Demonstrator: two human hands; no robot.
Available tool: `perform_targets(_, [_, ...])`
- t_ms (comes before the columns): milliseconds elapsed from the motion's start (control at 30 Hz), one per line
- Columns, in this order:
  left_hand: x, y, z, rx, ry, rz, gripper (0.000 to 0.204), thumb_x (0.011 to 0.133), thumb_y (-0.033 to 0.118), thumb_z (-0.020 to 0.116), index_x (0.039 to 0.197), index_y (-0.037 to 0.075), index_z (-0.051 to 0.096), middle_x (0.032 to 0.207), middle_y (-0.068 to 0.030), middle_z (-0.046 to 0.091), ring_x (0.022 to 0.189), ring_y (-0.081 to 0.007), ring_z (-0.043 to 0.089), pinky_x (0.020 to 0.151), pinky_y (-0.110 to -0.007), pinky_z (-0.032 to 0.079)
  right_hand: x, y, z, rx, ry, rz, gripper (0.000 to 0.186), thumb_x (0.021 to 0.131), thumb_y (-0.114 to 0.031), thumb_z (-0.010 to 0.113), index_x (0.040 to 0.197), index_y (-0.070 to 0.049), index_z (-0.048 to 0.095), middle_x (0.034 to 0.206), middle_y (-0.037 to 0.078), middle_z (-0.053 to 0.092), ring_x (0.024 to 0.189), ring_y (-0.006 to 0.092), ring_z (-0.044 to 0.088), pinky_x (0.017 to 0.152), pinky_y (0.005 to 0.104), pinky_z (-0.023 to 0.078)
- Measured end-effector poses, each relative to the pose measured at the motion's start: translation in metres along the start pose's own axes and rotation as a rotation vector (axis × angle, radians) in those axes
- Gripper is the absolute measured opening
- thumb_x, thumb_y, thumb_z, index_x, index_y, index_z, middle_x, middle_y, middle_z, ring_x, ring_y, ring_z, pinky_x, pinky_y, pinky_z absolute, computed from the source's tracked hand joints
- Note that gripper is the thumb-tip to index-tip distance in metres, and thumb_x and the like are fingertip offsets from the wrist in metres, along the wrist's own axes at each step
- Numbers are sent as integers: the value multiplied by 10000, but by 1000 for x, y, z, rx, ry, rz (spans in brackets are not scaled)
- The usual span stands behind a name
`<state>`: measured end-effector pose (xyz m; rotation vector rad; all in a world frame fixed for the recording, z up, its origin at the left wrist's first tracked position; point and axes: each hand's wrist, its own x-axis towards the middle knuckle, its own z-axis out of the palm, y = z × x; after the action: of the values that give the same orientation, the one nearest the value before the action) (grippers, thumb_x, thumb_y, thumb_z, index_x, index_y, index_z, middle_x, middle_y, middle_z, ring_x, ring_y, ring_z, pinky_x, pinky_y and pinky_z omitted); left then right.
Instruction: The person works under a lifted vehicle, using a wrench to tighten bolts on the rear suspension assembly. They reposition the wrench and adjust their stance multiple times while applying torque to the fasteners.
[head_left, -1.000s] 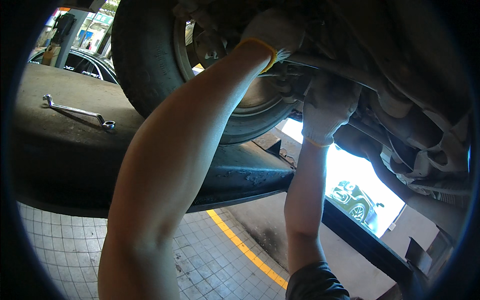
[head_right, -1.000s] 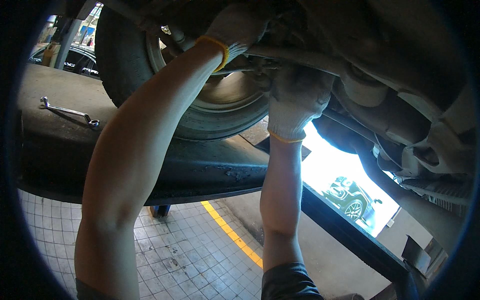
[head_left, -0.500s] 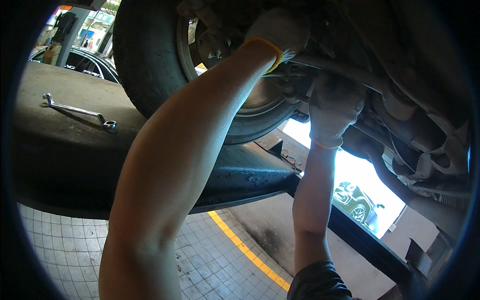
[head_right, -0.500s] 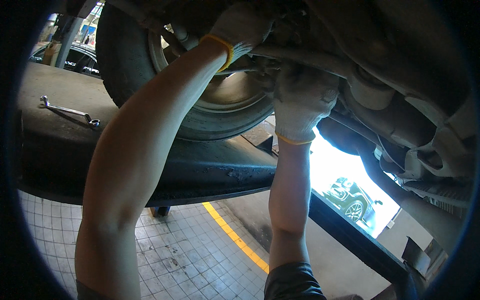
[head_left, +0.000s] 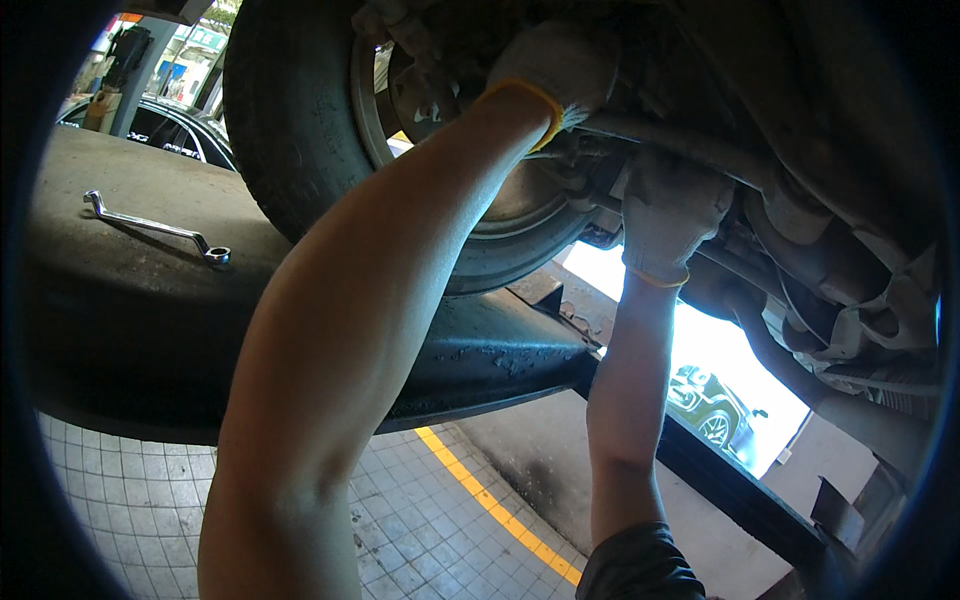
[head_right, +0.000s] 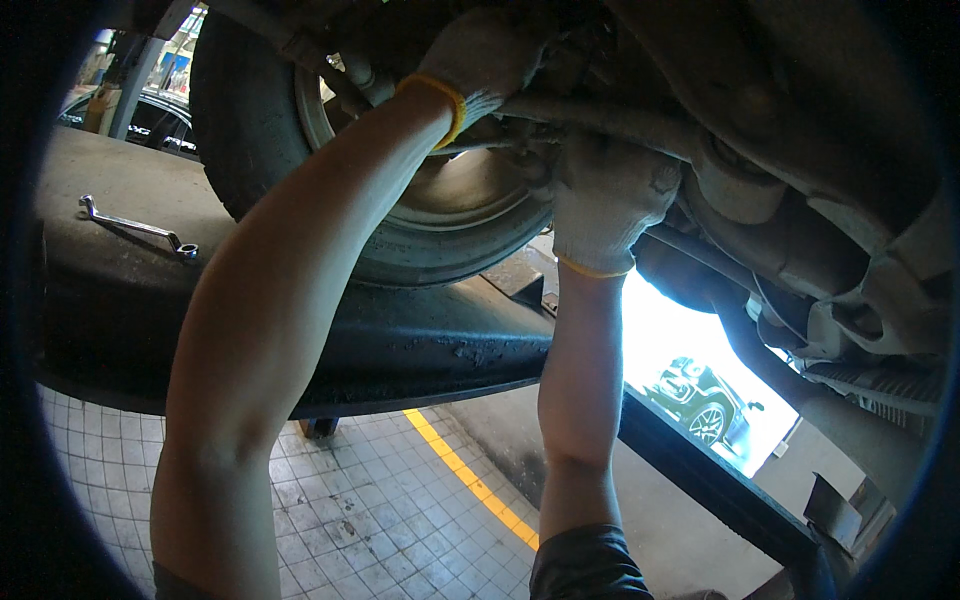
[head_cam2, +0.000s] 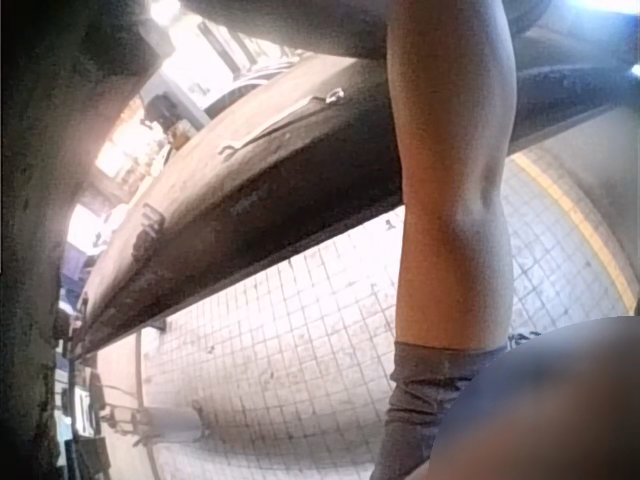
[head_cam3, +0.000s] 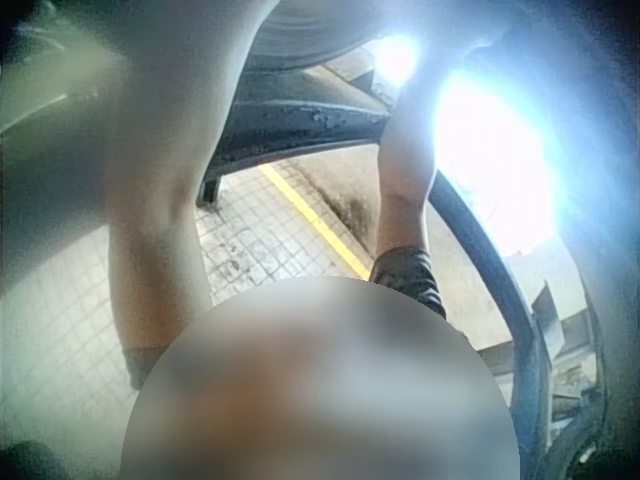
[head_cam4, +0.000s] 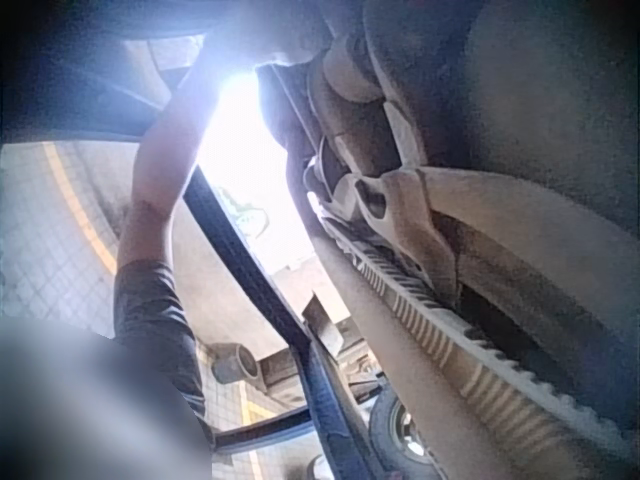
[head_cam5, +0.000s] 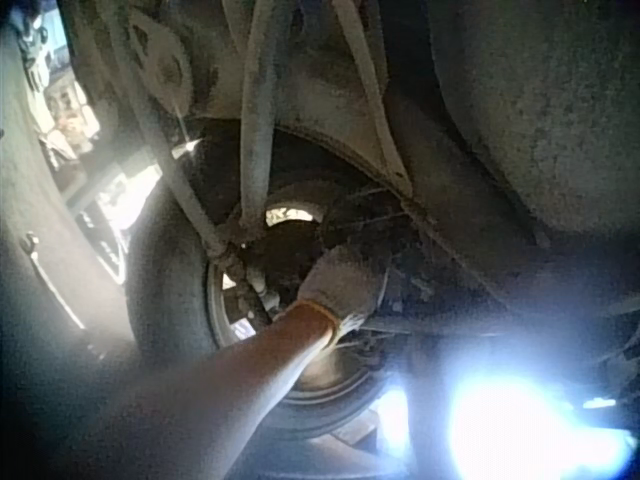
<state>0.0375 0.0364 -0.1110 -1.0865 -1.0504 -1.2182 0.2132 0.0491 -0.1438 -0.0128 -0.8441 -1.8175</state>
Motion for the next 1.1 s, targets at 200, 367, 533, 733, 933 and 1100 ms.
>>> perform_targets(200, [-13,0,-7,-53,137,44,395,962,165,510,1295,-3,641,1209,-238,711,1084,-368,707,948,-481,563,-14,-23,-4,107,-156,122,140,885,-158,723,846,-23,716,761,150,675,719,253,686,721,352,598])
perform_targets(367, [-5,3,-10,48,-53,19,191,998,167,601,1009,69,764,1034,-149,775,908,-244,774,805,-389,640,-27,-81,8,437,-373,186,105,867,-127,680,897,-28,701,887,141,683,855,279,664,779,382,542])
perform_targets(533, [-6,3,-4,15,29,-16,187,1004,171,601,1025,69,756,1030,-154,774,907,-242,773,813,-384,639,-23,-79,2,510,-342,296,125,777,-71,716,898,-40,708,900,139,695,878,282,673,781,377,566])
perform_targets(733, [-4,2,-4,23,-8,-30,180,1009,174,603,1030,68,747,1009,-156,775,900,-238,772,819,-377,638,-19,-53,-23,557,-132,389,73,844,-34,728,915,-49,728,940,151,744,855,273,733,709,351,596])
perform_targets(933, [-2,-3,-2,187,-121,143,187,1002,165,599,945,62,744,933,-140,776,879,-229,771,812,-369,636,-27,-31,-19,428,-103,440,182,915,-154,727,994,9,712,952,166,735,830,295,715,760,376,599])
perform_targets(1100, [0,0,4,-14,124,-36,188,1003,176,594,967,83,753,998,-143,773,944,-252,767,830,-394,636,-22,-41,-18,469,-15,536,235,962,-161,687,1059,53,691,985,185,710,904,293,695,812,366,583])
